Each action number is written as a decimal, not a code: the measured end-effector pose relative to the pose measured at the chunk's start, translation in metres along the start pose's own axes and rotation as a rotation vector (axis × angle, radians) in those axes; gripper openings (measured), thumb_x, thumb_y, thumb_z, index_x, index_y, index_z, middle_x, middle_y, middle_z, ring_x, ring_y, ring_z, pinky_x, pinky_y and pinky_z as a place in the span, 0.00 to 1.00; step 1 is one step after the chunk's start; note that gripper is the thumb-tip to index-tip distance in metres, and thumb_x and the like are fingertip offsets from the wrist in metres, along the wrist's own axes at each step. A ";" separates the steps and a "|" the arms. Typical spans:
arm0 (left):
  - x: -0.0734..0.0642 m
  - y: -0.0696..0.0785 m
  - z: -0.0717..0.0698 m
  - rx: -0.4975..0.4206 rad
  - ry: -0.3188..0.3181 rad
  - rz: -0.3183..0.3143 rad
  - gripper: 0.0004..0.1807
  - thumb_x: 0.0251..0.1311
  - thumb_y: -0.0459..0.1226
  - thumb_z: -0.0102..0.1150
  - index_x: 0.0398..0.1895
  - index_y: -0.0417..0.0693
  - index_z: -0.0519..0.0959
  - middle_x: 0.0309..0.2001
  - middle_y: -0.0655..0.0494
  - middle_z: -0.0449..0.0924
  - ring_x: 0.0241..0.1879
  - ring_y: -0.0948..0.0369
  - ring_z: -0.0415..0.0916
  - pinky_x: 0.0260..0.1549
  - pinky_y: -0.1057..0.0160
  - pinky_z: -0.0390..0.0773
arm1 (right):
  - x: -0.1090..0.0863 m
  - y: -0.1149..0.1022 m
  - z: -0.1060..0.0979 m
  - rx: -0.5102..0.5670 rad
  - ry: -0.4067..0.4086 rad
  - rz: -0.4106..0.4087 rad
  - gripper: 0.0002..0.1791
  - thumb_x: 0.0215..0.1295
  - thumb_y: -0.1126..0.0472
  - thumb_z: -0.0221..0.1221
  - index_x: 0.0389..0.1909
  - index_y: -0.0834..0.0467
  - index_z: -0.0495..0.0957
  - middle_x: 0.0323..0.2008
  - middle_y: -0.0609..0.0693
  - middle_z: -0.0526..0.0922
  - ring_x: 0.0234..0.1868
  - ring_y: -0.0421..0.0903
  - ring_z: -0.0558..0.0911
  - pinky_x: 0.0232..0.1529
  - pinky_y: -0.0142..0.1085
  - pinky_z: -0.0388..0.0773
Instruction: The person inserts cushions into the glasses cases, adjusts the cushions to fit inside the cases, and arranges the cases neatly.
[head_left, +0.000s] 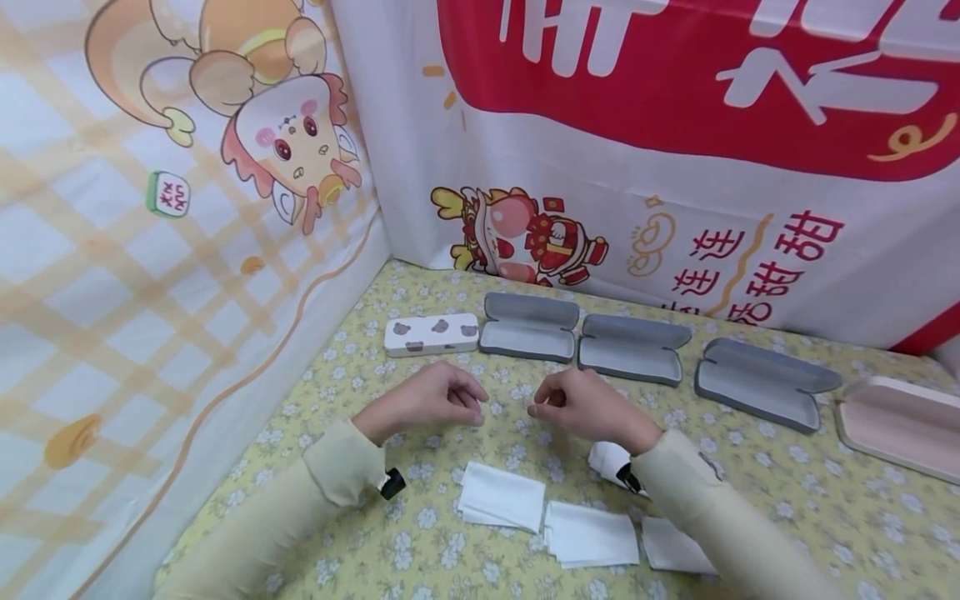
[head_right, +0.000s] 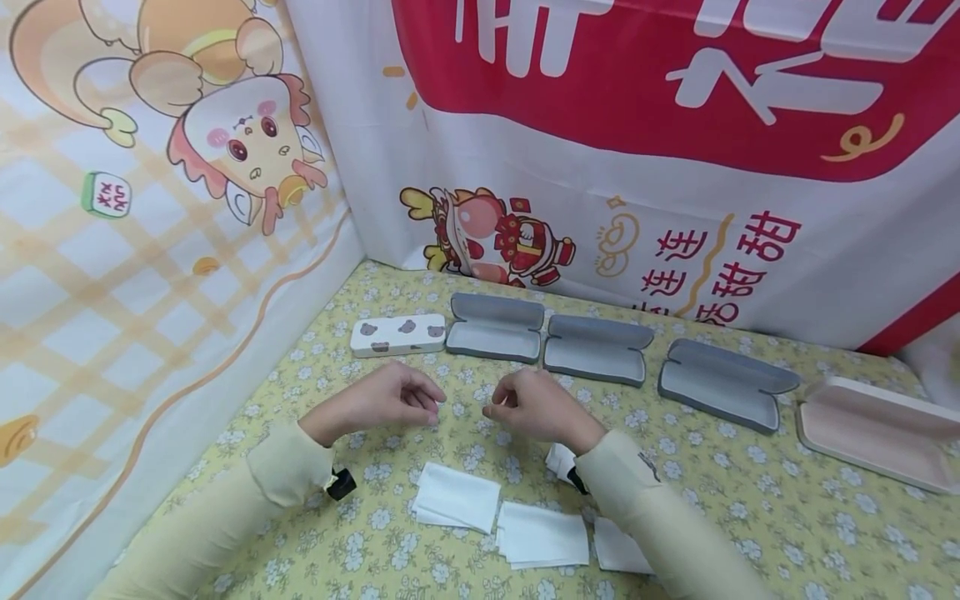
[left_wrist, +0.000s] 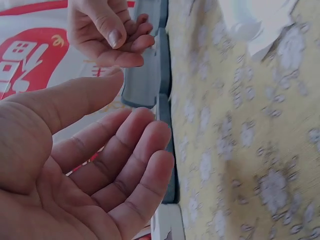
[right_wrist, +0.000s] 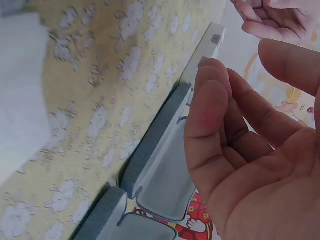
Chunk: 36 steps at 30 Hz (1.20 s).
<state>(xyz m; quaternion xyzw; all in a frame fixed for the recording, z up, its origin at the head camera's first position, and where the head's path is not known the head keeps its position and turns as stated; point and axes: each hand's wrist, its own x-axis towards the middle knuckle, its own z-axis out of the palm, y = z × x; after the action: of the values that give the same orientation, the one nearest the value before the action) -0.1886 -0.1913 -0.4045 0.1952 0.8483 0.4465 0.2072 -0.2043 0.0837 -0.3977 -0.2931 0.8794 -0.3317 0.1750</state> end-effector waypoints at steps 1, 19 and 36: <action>-0.001 0.000 0.003 0.003 -0.014 0.002 0.16 0.59 0.34 0.73 0.48 0.36 0.84 0.35 0.58 0.85 0.38 0.59 0.83 0.40 0.64 0.83 | -0.002 0.000 0.001 0.001 0.000 -0.006 0.07 0.71 0.56 0.63 0.37 0.54 0.86 0.26 0.49 0.84 0.20 0.42 0.77 0.23 0.39 0.75; -0.010 -0.009 0.038 0.146 -0.127 0.034 0.16 0.48 0.34 0.80 0.40 0.44 0.85 0.33 0.56 0.83 0.33 0.65 0.80 0.35 0.66 0.81 | -0.033 0.018 0.044 0.089 -0.072 0.042 0.08 0.70 0.56 0.63 0.33 0.53 0.87 0.25 0.42 0.83 0.22 0.41 0.78 0.23 0.36 0.76; -0.017 -0.014 0.049 0.320 -0.105 0.005 0.16 0.41 0.37 0.82 0.31 0.54 0.82 0.28 0.62 0.76 0.29 0.65 0.73 0.32 0.66 0.76 | -0.048 0.017 0.059 0.122 -0.079 0.005 0.08 0.68 0.55 0.66 0.28 0.50 0.86 0.21 0.39 0.81 0.20 0.39 0.78 0.22 0.32 0.74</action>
<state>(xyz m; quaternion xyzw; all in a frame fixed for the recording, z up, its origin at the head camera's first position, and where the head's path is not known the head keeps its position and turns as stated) -0.1510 -0.1737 -0.4383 0.2511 0.8960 0.2953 0.2165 -0.1444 0.0960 -0.4462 -0.2924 0.8509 -0.3723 0.2278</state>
